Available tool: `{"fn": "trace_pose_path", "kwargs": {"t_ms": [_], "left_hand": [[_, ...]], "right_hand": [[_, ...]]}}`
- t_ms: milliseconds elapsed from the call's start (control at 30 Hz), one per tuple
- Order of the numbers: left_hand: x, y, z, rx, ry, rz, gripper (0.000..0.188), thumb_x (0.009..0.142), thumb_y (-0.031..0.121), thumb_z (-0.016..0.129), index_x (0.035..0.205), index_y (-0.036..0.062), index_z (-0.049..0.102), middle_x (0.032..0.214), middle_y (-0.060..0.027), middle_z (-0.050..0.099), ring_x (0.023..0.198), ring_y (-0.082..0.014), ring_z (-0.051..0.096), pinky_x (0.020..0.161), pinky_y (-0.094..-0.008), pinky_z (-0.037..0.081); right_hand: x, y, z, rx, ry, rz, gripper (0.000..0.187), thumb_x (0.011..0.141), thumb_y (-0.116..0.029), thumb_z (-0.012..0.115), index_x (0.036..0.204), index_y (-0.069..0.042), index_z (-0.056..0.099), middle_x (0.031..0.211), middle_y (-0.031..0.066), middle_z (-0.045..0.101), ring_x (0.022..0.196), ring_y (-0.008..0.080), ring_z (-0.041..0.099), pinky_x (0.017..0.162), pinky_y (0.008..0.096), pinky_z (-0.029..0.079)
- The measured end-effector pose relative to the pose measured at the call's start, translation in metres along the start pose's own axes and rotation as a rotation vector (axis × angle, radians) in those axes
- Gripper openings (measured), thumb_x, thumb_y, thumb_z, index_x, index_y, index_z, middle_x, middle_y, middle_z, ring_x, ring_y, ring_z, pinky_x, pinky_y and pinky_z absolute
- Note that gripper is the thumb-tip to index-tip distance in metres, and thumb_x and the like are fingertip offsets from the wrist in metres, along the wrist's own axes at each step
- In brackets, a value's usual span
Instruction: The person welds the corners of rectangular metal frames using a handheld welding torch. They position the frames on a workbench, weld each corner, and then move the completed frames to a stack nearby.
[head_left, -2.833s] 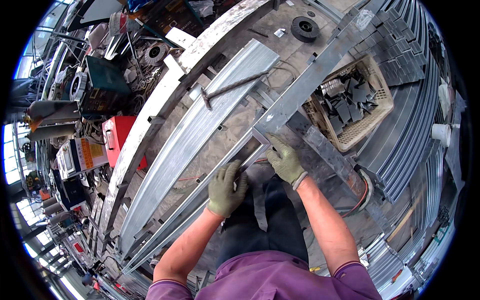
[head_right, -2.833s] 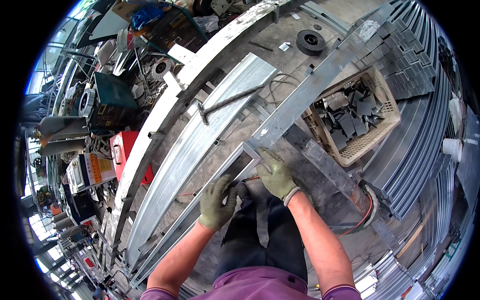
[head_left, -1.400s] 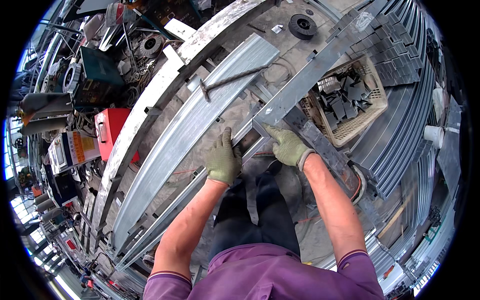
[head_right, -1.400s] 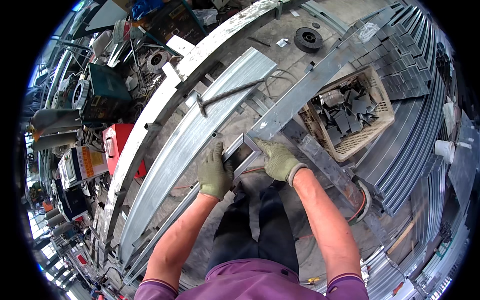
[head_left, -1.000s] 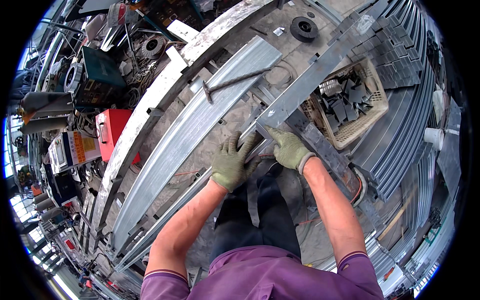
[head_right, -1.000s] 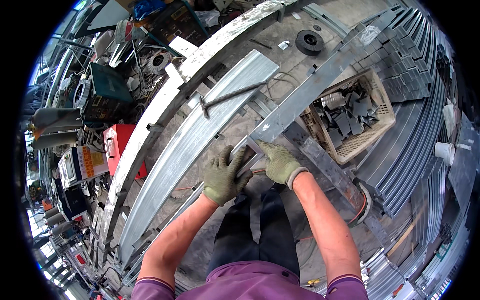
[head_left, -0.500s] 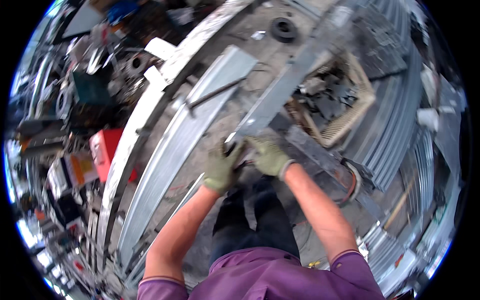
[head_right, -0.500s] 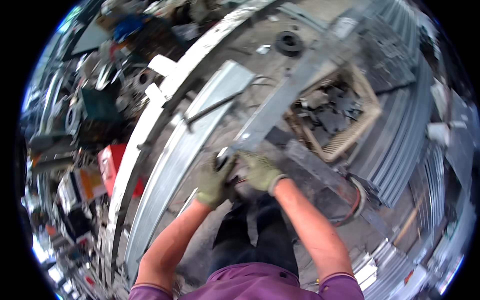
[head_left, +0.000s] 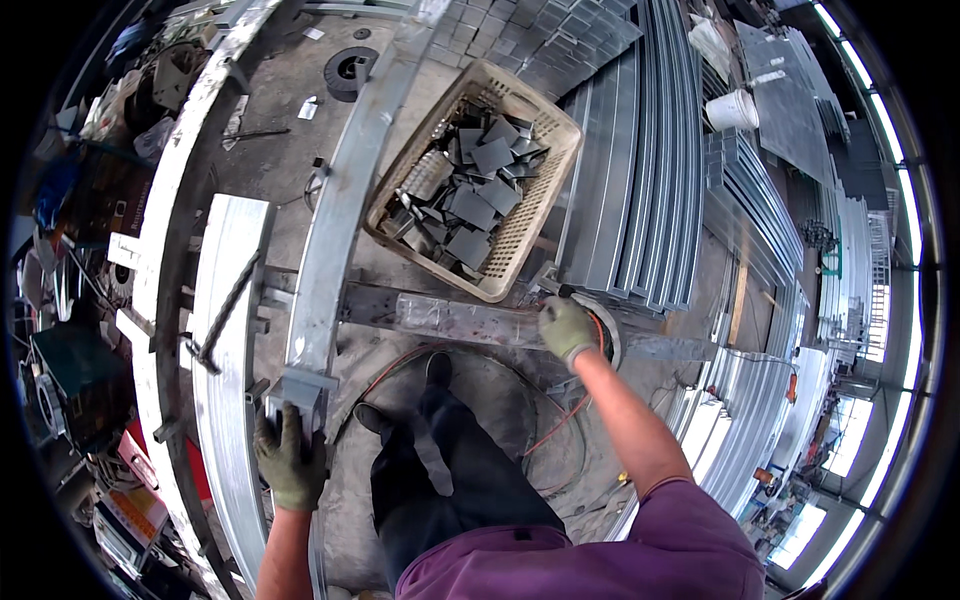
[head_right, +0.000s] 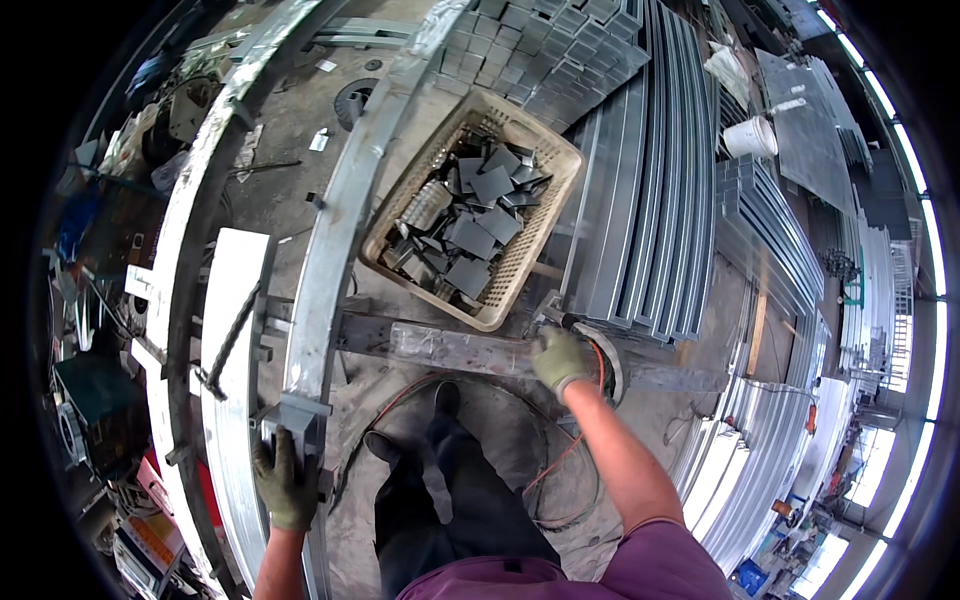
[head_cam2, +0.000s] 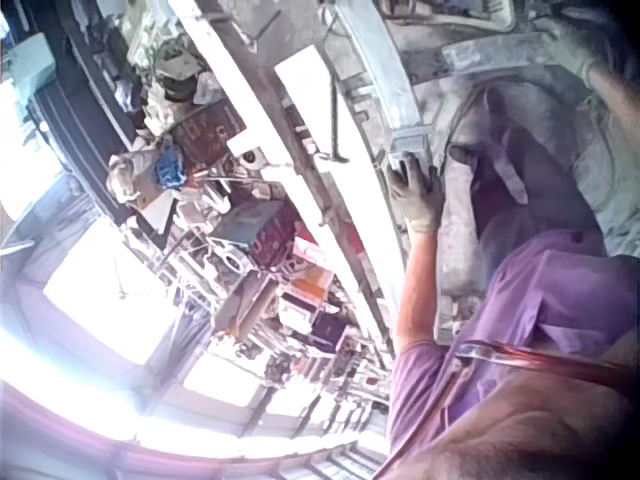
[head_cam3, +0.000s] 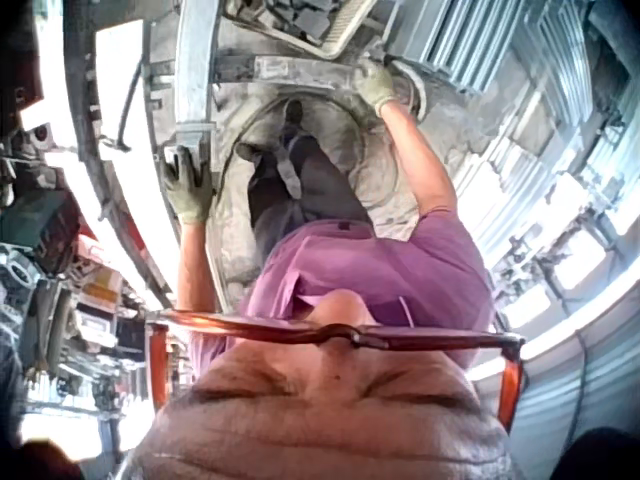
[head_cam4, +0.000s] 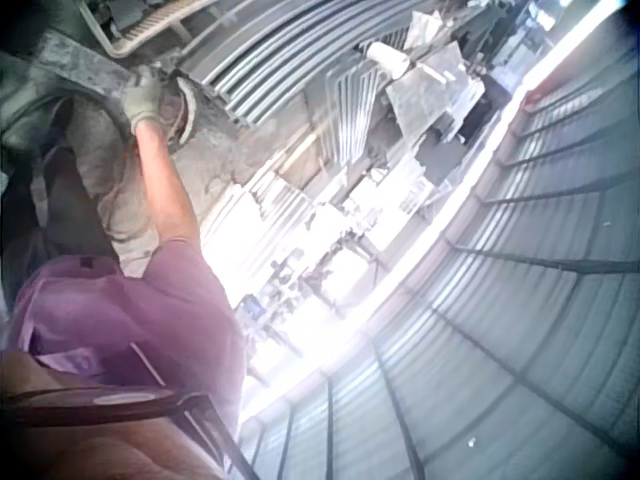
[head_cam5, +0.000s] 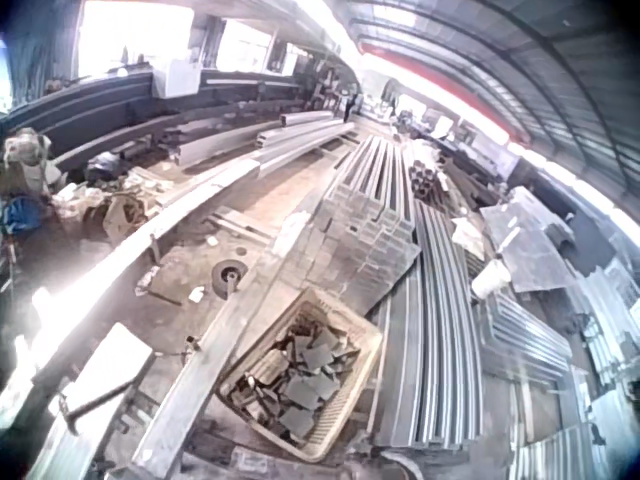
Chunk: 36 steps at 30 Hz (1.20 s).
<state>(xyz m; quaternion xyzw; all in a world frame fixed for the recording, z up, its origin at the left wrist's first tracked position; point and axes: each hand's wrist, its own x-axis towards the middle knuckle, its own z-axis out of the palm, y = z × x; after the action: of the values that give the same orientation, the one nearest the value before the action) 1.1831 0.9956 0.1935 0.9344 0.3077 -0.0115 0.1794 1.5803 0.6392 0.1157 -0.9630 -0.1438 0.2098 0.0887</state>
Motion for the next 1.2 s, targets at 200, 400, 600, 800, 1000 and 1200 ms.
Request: {"fn": "trace_pose_path", "kwargs": {"t_ms": [200,400,600,800,1000,1200], "left_hand": [[-0.005,-0.008,0.005,0.021,0.027,0.041,0.08,0.083,0.004,0.079,0.158,0.0029,0.05,0.156,-0.0369,0.041,0.141,-0.0528,0.048,0.115,-0.0543,0.043],[-0.006,-0.01,0.005,0.05,0.025,0.053,0.079,0.085,0.004,0.077,0.158,0.003,0.048,0.157,-0.037,0.04,0.141,-0.0532,0.048,0.116,-0.054,0.042],[-0.008,-0.013,0.006,0.025,0.004,0.041,0.079,0.086,0.005,0.076,0.159,0.0036,0.047,0.157,-0.0368,0.041,0.14,-0.0532,0.048,0.116,-0.0551,0.042],[-0.007,-0.007,0.006,0.039,0.02,0.057,0.08,0.085,0.005,0.077,0.159,0.0024,0.047,0.154,-0.0378,0.044,0.14,-0.0534,0.048,0.116,-0.0549,0.041],[-0.013,-0.014,0.006,-0.037,0.015,0.031,0.071,0.083,0.019,0.083,0.149,0.0058,0.059,0.141,-0.0325,0.056,0.118,-0.0505,0.061,0.098,-0.0567,0.052],[0.004,0.006,-0.015,0.023,0.036,0.012,0.073,0.087,0.035,0.08,0.154,0.02,0.056,0.146,-0.0294,0.052,0.128,-0.047,0.056,0.107,-0.0584,0.045]], "right_hand": [[0.058,0.099,0.003,-0.572,-0.267,0.37,0.05,0.095,-0.047,0.06,0.124,-0.01,0.077,0.131,0.0186,0.074,0.123,0.0362,0.07,0.104,0.0478,0.054],[0.072,0.118,-0.007,-0.443,-0.398,0.589,0.052,0.092,-0.048,0.066,0.124,-0.009,0.078,0.132,0.0214,0.073,0.125,0.0384,0.068,0.104,0.0477,0.054],[0.076,0.109,-0.014,-0.479,-0.427,0.484,0.044,0.088,-0.036,0.071,0.123,-0.01,0.079,0.125,0.0202,0.075,0.118,0.0382,0.072,0.097,0.0467,0.058],[0.046,0.111,-0.059,-0.204,-0.449,0.495,0.049,0.082,-0.036,0.074,0.117,-0.003,0.078,0.113,0.0236,0.078,0.107,0.0392,0.076,0.092,0.0461,0.058],[-0.03,0.155,-0.084,0.122,-0.225,0.432,0.047,0.08,-0.036,0.08,0.108,0.002,0.077,0.09,0.017,0.075,0.083,0.03,0.072,0.075,0.0463,0.054],[-0.131,0.108,-0.123,0.743,0.121,0.297,0.037,0.087,-0.021,0.079,0.113,0.006,0.075,0.089,0.0049,0.07,0.078,0.0164,0.063,0.071,0.0342,0.052]]}}
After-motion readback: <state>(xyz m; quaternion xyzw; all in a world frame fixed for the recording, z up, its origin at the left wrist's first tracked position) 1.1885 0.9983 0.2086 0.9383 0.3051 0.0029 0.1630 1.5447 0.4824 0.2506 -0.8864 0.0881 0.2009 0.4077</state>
